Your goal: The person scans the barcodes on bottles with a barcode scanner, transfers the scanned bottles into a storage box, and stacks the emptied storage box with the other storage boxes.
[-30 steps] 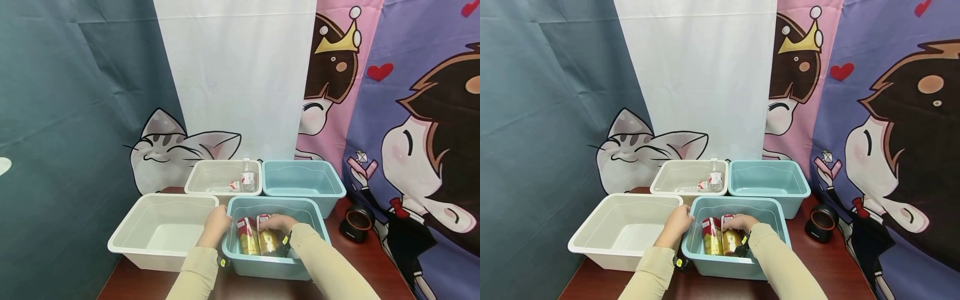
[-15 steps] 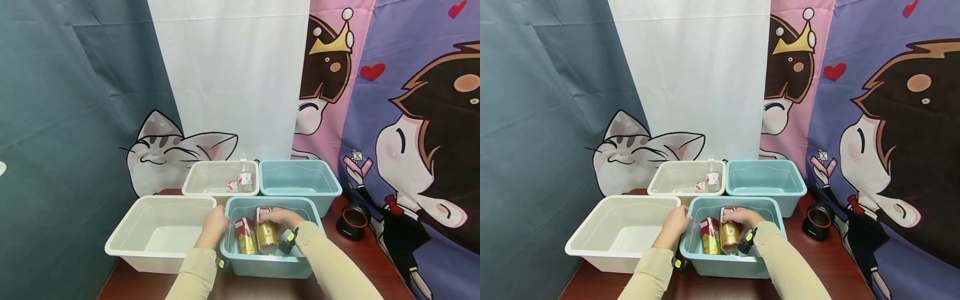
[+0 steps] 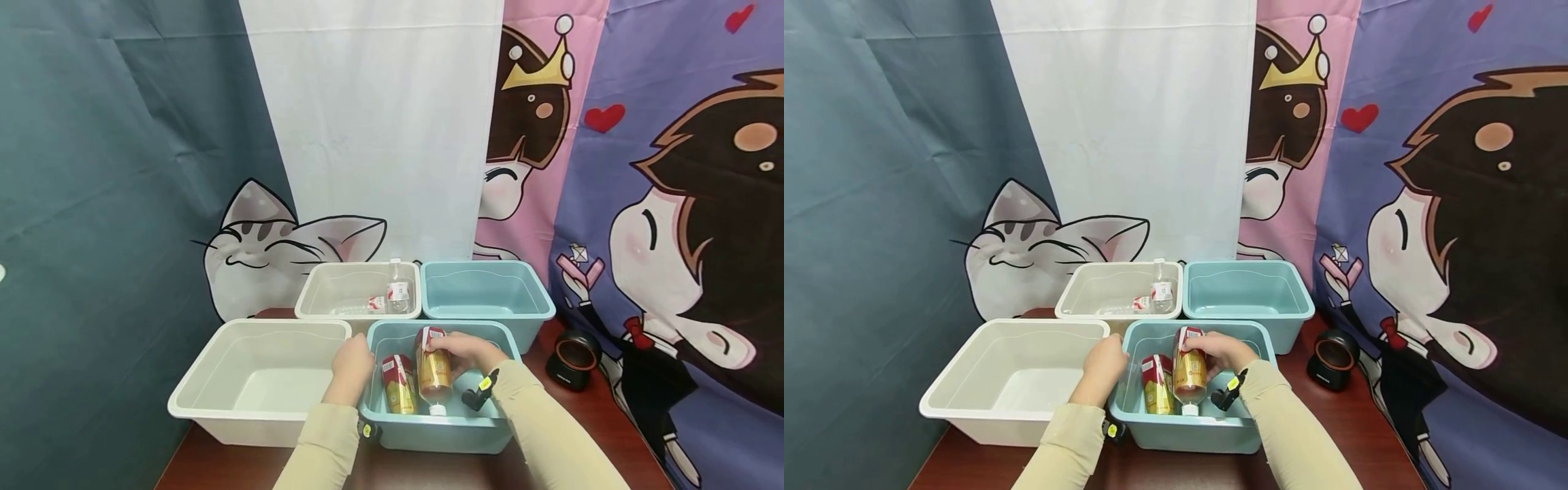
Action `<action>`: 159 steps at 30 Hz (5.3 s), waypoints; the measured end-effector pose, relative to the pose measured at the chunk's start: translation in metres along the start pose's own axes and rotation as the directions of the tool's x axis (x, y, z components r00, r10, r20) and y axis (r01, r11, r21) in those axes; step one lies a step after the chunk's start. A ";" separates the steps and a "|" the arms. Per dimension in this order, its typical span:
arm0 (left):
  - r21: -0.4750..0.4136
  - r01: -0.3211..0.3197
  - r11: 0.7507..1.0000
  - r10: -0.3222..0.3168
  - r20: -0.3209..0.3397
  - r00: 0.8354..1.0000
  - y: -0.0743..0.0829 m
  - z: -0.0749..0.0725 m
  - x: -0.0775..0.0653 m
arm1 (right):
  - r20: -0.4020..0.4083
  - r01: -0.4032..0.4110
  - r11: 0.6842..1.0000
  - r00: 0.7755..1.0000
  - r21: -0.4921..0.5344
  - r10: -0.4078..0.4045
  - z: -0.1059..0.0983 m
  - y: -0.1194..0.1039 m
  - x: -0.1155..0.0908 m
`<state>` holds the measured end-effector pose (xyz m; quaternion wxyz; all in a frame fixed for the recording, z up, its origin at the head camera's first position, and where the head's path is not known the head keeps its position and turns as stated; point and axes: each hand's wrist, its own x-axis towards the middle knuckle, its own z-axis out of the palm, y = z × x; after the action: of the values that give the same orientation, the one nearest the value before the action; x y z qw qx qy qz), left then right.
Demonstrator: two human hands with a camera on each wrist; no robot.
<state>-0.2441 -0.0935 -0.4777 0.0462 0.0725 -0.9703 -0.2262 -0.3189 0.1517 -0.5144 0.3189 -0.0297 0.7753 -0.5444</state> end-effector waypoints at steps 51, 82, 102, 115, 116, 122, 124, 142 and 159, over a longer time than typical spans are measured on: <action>-0.858 0.192 0.477 0.199 0.318 0.927 0.027 0.045 -0.001 | 0.083 0.114 0.901 0.983 0.419 -0.163 -0.014 -0.005 -0.006; -0.868 0.313 0.386 0.311 0.442 0.841 0.018 0.045 0.003 | 0.043 0.252 0.846 0.951 0.469 -0.307 -0.009 -0.011 -0.014; -0.875 0.297 0.382 0.301 0.421 0.856 0.017 0.044 0.005 | 0.045 0.286 0.835 0.937 0.471 -0.346 -0.011 -0.013 -0.015; -0.861 0.188 0.472 0.268 0.344 0.900 0.017 0.050 0.006 | -0.161 0.409 0.857 0.912 0.313 -0.377 -0.015 -0.011 -0.010; -0.858 0.180 0.481 0.268 0.339 0.902 0.017 0.051 0.007 | -0.162 0.411 0.858 0.911 0.308 -0.378 -0.015 -0.011 -0.010; -0.841 0.155 0.519 0.266 0.330 0.906 0.016 0.050 0.006 | -0.157 0.424 0.863 0.905 0.274 -0.394 -0.015 -0.010 -0.009; -0.841 0.147 0.520 0.266 0.323 0.908 0.016 0.049 0.005 | -0.170 0.420 0.870 0.906 0.258 -0.387 -0.015 -0.010 -0.009; -0.944 0.210 0.255 0.214 0.267 0.940 0.014 0.045 0.008 | -0.327 0.479 0.772 0.872 0.418 -0.364 -0.018 -0.009 -0.012; -0.954 0.253 0.160 0.231 0.286 0.930 0.014 0.046 0.007 | -0.328 0.486 0.655 0.874 0.579 -0.359 -0.016 -0.010 -0.012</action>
<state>-0.2583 -0.0621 -0.5124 -0.1019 -0.0114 -0.5777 -0.8098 -0.3204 0.1657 -0.4973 0.1001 -0.0477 0.5368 -0.8364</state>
